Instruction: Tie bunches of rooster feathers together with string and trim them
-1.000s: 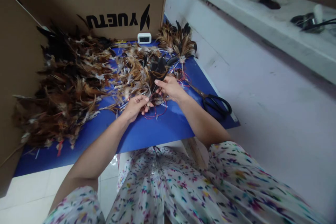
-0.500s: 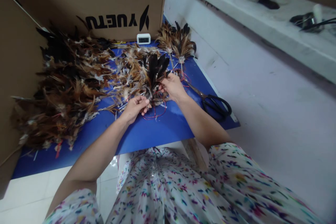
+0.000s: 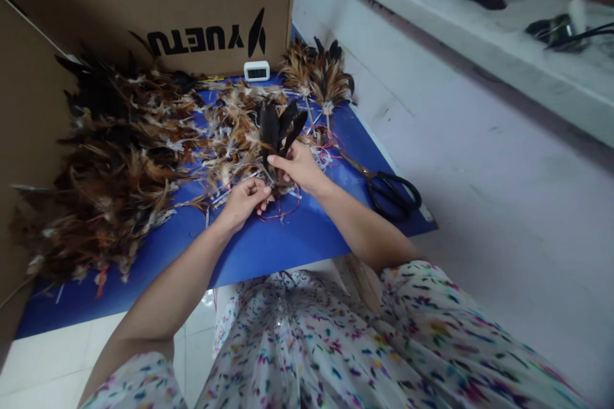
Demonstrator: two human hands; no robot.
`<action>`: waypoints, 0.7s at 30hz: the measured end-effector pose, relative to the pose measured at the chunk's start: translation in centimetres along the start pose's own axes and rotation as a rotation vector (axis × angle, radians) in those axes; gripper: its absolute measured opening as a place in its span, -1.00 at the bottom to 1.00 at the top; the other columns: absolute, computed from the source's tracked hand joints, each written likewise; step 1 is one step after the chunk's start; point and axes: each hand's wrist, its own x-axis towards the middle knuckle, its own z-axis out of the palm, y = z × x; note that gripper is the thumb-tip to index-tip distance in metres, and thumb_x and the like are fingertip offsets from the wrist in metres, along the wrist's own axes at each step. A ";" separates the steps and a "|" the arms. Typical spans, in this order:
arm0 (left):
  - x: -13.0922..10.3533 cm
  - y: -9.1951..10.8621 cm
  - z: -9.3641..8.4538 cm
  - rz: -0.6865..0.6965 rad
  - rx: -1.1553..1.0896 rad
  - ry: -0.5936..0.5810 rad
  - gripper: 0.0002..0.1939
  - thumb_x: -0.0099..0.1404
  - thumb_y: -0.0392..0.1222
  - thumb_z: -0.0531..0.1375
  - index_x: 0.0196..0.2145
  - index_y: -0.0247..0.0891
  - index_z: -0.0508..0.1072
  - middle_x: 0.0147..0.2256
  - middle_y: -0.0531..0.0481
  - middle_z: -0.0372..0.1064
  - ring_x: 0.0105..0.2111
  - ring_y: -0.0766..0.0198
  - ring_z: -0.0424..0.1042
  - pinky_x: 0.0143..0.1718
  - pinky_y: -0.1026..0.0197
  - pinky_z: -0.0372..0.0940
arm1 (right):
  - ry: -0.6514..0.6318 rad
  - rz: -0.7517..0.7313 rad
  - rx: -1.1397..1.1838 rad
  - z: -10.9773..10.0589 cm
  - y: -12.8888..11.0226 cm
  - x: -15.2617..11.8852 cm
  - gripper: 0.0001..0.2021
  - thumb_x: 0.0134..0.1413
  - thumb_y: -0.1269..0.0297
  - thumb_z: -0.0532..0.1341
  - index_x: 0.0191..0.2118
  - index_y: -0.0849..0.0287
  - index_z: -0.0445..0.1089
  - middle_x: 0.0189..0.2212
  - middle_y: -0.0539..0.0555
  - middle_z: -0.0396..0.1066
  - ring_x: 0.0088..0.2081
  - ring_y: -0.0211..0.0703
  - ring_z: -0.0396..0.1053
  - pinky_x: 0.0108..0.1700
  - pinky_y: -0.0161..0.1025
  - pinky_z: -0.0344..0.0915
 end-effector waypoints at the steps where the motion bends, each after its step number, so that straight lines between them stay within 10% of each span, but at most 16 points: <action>1: 0.0 0.0 0.0 -0.004 0.007 -0.007 -0.43 -0.09 0.17 0.50 -0.42 -0.30 0.34 -0.55 0.07 0.47 -0.66 0.46 0.31 -0.68 0.40 0.19 | 0.035 0.004 0.025 -0.2 -0.1 0.2 -0.72 0.00 0.27 0.40 -0.30 0.11 0.25 -0.62 -0.16 0.27 -0.68 -0.39 0.21 -0.70 -0.40 0.06; 16: -0.1 -0.2 -0.4 0.014 -0.047 -0.022 -0.46 -0.04 0.13 0.48 -0.44 -0.28 0.32 -0.51 0.01 0.51 -0.65 0.45 0.31 -0.66 0.38 0.17 | 0.442 -0.180 0.145 -6.3 -2.5 2.9 -0.91 0.12 0.38 0.23 -0.34 0.12 0.27 -0.54 -0.12 0.34 -0.60 -0.45 0.23 -0.60 -0.46 0.08; 21: 0.0 -0.2 -0.7 0.075 -0.105 -0.003 -0.49 0.00 0.13 0.47 -0.42 -0.29 0.33 -0.50 0.01 0.51 -0.65 0.45 0.31 -0.65 0.37 0.18 | 0.246 -0.125 -0.004 -4.9 -3.1 1.3 -0.92 0.06 0.46 0.24 -0.35 0.16 0.34 -0.54 -0.09 0.35 -0.60 -0.42 0.23 -0.59 -0.42 0.09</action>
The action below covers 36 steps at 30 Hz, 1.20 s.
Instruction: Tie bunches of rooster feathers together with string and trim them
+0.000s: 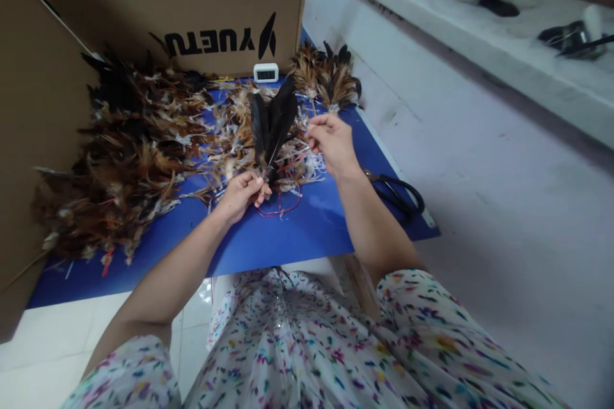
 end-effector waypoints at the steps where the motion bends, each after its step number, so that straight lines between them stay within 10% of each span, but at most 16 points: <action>1: 0.0 0.0 0.0 0.007 -0.006 0.001 -0.49 0.00 0.13 0.47 -0.43 -0.29 0.34 -0.50 0.01 0.51 -0.65 0.46 0.31 -0.65 0.37 0.18 | -0.098 0.028 -0.042 0.4 0.0 -0.6 -0.92 0.03 0.45 0.27 -0.37 0.18 0.36 -0.56 -0.08 0.36 -0.61 -0.41 0.22 -0.59 -0.41 0.09; 7: 0.0 -0.1 -0.1 -0.001 -0.012 -0.019 -0.49 0.00 0.14 0.48 -0.43 -0.31 0.36 -0.51 0.02 0.49 -0.65 0.47 0.30 -0.66 0.39 0.16 | -0.467 0.145 -0.187 3.6 0.8 -3.9 -0.79 0.00 0.36 0.39 -0.53 0.22 0.37 -0.69 -0.12 0.29 -0.67 -0.43 0.15 -0.63 -0.41 0.05; 18: -0.1 0.0 -0.3 0.090 0.107 -0.008 -0.39 -0.04 0.07 0.51 -0.13 -0.29 0.44 -0.47 0.08 0.46 -0.60 0.42 0.37 -0.64 0.37 0.22 | -0.370 0.345 0.077 4.4 1.4 -3.8 -0.66 0.18 0.45 0.24 -0.63 0.23 0.30 -0.76 -0.09 0.26 -0.74 -0.46 0.12 -0.71 -0.48 0.03; 36: -0.3 0.2 0.1 0.224 0.264 0.118 -0.41 -0.18 -0.08 0.52 -0.18 -0.25 0.47 -0.41 0.06 0.50 -0.58 0.38 0.40 -0.50 0.27 0.34 | -0.409 0.368 0.096 4.8 1.6 -4.1 -0.68 0.09 0.50 0.19 -0.67 0.25 0.29 -0.76 -0.05 0.24 -0.75 -0.45 0.10 -0.74 -0.48 -0.02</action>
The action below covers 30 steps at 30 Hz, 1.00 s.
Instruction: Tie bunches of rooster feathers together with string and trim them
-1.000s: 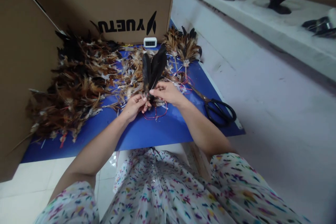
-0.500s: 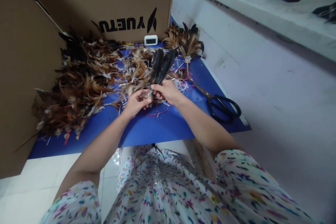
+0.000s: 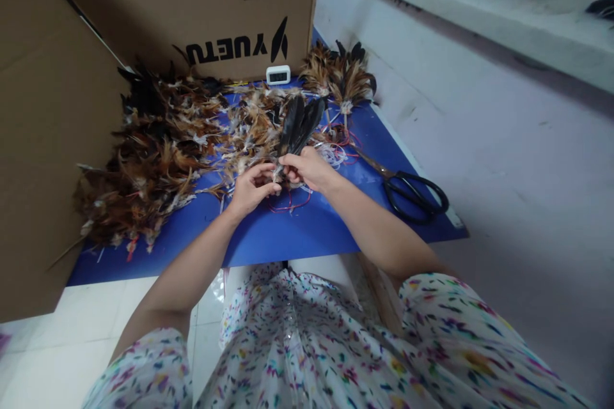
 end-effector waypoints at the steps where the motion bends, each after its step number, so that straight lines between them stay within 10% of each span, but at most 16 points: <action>1: 0.0 0.0 0.0 0.002 0.001 0.004 -0.42 -0.18 -0.07 0.52 -0.19 -0.25 0.47 -0.42 0.06 0.50 -0.58 0.37 0.39 -0.51 0.27 0.34 | -0.007 0.012 -0.001 0.0 0.0 0.0 -0.69 0.09 0.50 0.19 -0.66 0.25 0.28 -0.77 -0.05 0.24 -0.75 -0.45 0.10 -0.74 -0.48 -0.02; 30: -0.2 -0.4 -0.3 0.106 0.100 -0.104 -0.51 0.22 0.27 0.27 -0.33 -0.30 0.48 -0.47 0.00 0.50 -0.61 0.41 0.37 -0.65 0.35 0.18 | -0.076 -0.213 -0.319 -0.3 0.1 -0.5 -0.73 0.05 0.43 0.26 -0.64 0.25 0.35 -0.75 -0.05 0.26 -0.72 -0.43 0.15 -0.67 -0.44 0.10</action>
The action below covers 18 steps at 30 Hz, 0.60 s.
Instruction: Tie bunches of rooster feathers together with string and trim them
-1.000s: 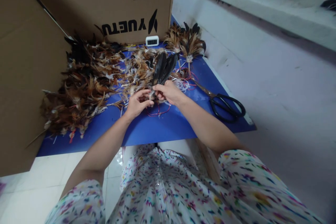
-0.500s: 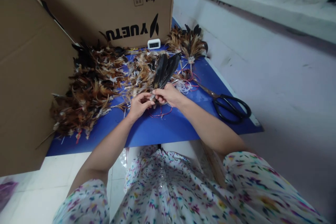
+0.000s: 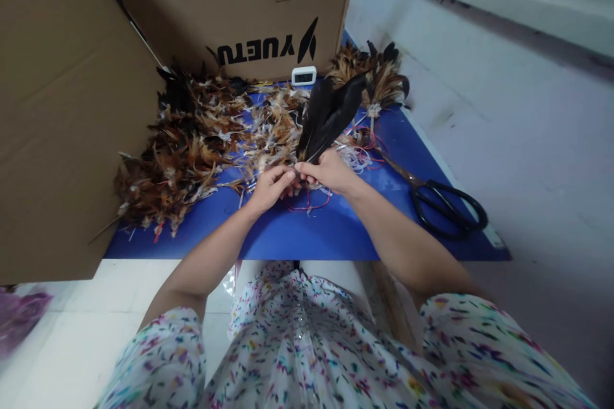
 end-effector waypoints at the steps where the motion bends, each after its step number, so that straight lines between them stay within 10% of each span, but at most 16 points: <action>1: 0.0 -0.1 0.0 -0.018 -0.021 -0.025 -0.50 0.22 0.27 0.27 -0.36 -0.30 0.46 -0.48 0.00 0.50 -0.63 0.42 0.36 -0.68 0.37 0.14 | -0.022 -0.013 -0.029 0.0 0.1 -0.1 -0.73 0.04 0.41 0.26 -0.64 0.25 0.34 -0.76 -0.06 0.25 -0.72 -0.43 0.15 -0.66 -0.43 0.09; 11: -0.1 0.2 -0.3 -0.024 -0.048 -0.060 -0.51 0.19 0.22 0.32 -0.28 -0.34 0.47 -0.53 0.06 0.46 -0.69 0.47 0.32 -0.69 0.40 0.16 | -0.008 -0.067 0.097 -0.1 1.0 0.3 -0.57 -0.08 -0.04 0.40 -0.60 0.22 0.35 -0.74 -0.06 0.25 -0.70 -0.42 0.15 -0.64 -0.39 0.07; 18: -0.2 0.4 -0.4 0.029 -0.109 -0.133 -0.46 0.18 0.17 0.36 -0.09 -0.34 0.51 -0.45 0.02 0.52 -0.63 0.44 0.41 -0.61 0.37 0.26 | -0.009 -0.006 0.338 -0.1 0.7 0.2 -0.62 -0.20 0.07 0.48 -0.56 0.20 0.32 -0.72 -0.07 0.26 -0.71 -0.43 0.13 -0.69 -0.41 0.00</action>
